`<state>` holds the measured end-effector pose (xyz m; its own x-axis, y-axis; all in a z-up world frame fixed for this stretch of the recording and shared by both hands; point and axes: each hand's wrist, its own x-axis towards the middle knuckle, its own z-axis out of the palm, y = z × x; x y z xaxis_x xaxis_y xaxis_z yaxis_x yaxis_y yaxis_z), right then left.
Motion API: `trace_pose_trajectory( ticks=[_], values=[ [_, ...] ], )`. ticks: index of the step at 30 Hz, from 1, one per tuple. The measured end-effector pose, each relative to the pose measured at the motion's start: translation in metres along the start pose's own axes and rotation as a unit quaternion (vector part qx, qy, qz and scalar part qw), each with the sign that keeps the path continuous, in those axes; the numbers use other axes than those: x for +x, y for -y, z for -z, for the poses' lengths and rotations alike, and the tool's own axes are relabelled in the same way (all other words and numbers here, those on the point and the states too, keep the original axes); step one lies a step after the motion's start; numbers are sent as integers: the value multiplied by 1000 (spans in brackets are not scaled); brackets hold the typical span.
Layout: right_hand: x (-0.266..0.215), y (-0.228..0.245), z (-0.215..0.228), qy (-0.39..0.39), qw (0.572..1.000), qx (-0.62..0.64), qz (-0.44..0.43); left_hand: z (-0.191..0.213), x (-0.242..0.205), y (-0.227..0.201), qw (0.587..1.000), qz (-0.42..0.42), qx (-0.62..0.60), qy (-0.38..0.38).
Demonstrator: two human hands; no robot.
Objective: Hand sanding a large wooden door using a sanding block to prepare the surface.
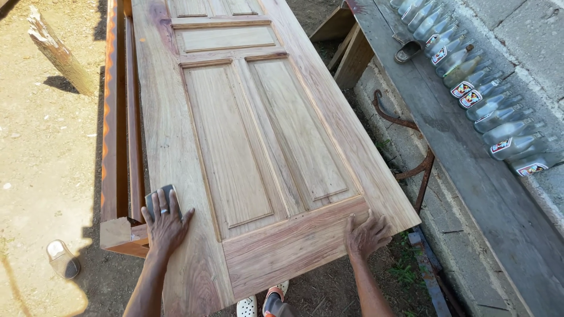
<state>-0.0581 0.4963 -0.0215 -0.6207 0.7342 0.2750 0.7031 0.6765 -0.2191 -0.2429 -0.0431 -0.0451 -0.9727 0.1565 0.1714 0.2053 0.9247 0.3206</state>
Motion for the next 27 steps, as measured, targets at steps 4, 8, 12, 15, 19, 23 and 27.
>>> trace_pose_trajectory(
  ticks=[4, 8, 12, 15, 19, 23, 27],
  values=[
    [1, 1, 1, -8, 1000, -1, 1, 2, -3, -3, 998, 29, 56, 24],
    [1, -4, -1, -2, 1000, 2, 0, 17, -69, -23, 999, -27, 19, -14],
    [3, -1, -2, 19, 1000, -3, -6, 26, -167, -41, 994, -83, 16, -68],
    [2, -3, -2, 12, 1000, 8, -3, -2, -225, -37, 994, -64, 8, -90],
    [3, -5, -7, 10, 1000, -2, -14, -23, -215, -34, 988, -45, 20, -150],
    [2, -5, -9, -4, 1000, -3, -6, -15, -158, -27, 993, -32, 8, -109],
    [1, -3, -5, -14, 1000, -2, -2, 5, -86, -31, 999, -23, 4, -44]
  ],
)
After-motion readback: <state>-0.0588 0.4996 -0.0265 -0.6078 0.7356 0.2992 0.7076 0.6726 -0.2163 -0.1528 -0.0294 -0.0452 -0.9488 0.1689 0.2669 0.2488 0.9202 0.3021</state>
